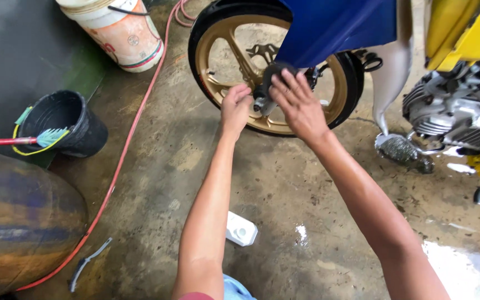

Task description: The person pours a cleaning liquid onto a sponge and scrubs the front wheel, brake disc, and fender of a blue and yellow motorcycle. They repeatedly apply the liquid and wipe various parts of the wheel and surrounding bodywork.

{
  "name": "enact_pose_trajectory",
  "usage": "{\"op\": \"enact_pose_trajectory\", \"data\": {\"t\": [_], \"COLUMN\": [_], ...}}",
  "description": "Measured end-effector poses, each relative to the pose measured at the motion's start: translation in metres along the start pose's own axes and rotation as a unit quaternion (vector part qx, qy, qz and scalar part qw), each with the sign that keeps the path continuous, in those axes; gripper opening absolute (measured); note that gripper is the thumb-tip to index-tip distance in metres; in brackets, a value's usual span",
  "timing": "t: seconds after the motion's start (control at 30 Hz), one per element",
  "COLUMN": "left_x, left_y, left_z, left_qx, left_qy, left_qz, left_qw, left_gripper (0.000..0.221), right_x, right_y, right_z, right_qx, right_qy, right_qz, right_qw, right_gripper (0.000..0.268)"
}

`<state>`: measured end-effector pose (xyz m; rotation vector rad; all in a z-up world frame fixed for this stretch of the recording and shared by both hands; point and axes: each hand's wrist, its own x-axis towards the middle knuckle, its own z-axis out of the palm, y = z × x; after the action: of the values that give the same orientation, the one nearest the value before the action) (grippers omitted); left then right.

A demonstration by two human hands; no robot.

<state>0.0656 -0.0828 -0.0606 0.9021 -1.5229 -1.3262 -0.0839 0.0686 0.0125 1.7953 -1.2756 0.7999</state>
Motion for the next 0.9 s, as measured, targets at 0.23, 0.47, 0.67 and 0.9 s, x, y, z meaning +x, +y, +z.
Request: {"op": "enact_pose_trajectory", "data": {"t": [0.23,0.47,0.67,0.9], "left_x": [-0.028,-0.006,0.032,0.087], "left_y": [0.038,0.021,0.084,0.07], "left_z": [-0.003,-0.017,-0.02,0.028], "left_qx": [-0.032,-0.103,0.141,0.295], "left_qy": [-0.054,-0.083,0.283,0.143], "left_qz": [-0.038,-0.022,0.228,0.373], "left_qw": [0.997,0.991,0.921,0.868], "left_gripper": [0.05,0.027,0.018,0.088], "right_x": [-0.012,0.014,0.013,0.0], "right_y": [-0.031,-0.024,-0.022,-0.019], "right_z": [0.027,0.026,0.007,0.002], "right_qx": [0.337,0.371,0.321,0.197], "right_qy": [-0.047,-0.011,0.003,0.02], "right_qz": [0.269,0.43,0.326,0.382], "right_qw": [0.901,0.823,0.889,0.902], "right_gripper": [0.026,0.022,0.031,0.038]}}
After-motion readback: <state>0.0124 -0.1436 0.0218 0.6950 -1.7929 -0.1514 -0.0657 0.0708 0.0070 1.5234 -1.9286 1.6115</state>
